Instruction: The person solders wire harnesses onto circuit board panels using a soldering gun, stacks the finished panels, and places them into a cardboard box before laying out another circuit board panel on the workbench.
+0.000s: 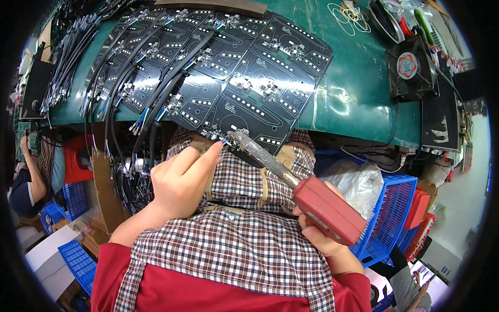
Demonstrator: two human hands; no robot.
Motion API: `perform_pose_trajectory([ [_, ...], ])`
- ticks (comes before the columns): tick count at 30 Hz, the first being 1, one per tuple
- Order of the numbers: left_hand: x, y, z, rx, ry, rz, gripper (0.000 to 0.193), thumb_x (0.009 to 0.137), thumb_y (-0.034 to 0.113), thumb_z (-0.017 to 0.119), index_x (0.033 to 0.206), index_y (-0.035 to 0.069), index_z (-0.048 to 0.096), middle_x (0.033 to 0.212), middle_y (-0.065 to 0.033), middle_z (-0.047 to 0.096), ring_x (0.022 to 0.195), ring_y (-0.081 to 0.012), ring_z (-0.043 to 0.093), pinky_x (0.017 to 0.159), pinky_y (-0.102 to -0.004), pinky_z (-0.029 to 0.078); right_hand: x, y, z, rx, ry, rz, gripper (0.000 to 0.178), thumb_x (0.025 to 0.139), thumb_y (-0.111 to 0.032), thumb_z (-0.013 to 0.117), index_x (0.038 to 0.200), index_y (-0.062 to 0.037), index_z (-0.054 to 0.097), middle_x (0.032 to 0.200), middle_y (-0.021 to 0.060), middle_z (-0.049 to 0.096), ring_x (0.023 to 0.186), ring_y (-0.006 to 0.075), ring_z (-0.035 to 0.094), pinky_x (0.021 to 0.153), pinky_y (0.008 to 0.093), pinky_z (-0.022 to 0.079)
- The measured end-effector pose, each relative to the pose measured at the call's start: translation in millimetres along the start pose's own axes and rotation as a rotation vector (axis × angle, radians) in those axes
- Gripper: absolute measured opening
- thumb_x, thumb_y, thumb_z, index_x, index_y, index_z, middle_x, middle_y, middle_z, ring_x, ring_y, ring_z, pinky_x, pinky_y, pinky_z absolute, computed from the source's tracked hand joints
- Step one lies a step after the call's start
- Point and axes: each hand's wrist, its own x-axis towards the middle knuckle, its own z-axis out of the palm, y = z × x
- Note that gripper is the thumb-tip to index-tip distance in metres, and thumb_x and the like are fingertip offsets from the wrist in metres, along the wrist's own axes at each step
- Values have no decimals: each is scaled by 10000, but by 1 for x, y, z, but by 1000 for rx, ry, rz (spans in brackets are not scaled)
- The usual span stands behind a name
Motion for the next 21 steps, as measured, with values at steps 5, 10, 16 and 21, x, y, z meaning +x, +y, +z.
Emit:
perform_pose_trajectory([
  [5, 0, 3, -1, 41, -51, -10, 277, 682, 124, 640, 956, 80, 639, 594, 8, 399, 421, -98, 425, 372, -226, 346, 2, 1, -1, -88, -7, -50, 735, 675, -73, 680, 1277, 43, 274, 911, 146, 570, 562, 94, 469, 522, 208, 387],
  [10, 2, 2, 0, 86, -21, 6, 352, 635, 100, 557, 978, 62, 626, 595, 11, 377, 437, -75, 426, 360, -204, 342, -2, 3, -4, -133, -4, -58, 761, 686, -52, 670, 1318, 23, 252, 927, 150, 578, 617, 112, 499, 565, 215, 412],
  [16, 2, 5, -4, 54, -74, -24, 290, 667, 133, 688, 946, 69, 642, 583, 5, 418, 422, -116, 442, 389, -247, 362, 1, 9, -8, -170, -70, -114, 756, 683, -13, 665, 1319, 19, 258, 964, 161, 574, 768, 152, 565, 627, 231, 456],
  [21, 2, 5, -3, 70, -94, -22, 277, 677, 140, 684, 941, 67, 641, 586, 4, 418, 443, -111, 453, 393, -243, 367, -1, 10, -11, -182, -29, -56, 750, 674, -15, 680, 1307, 28, 279, 969, 155, 577, 794, 161, 574, 644, 242, 467],
])
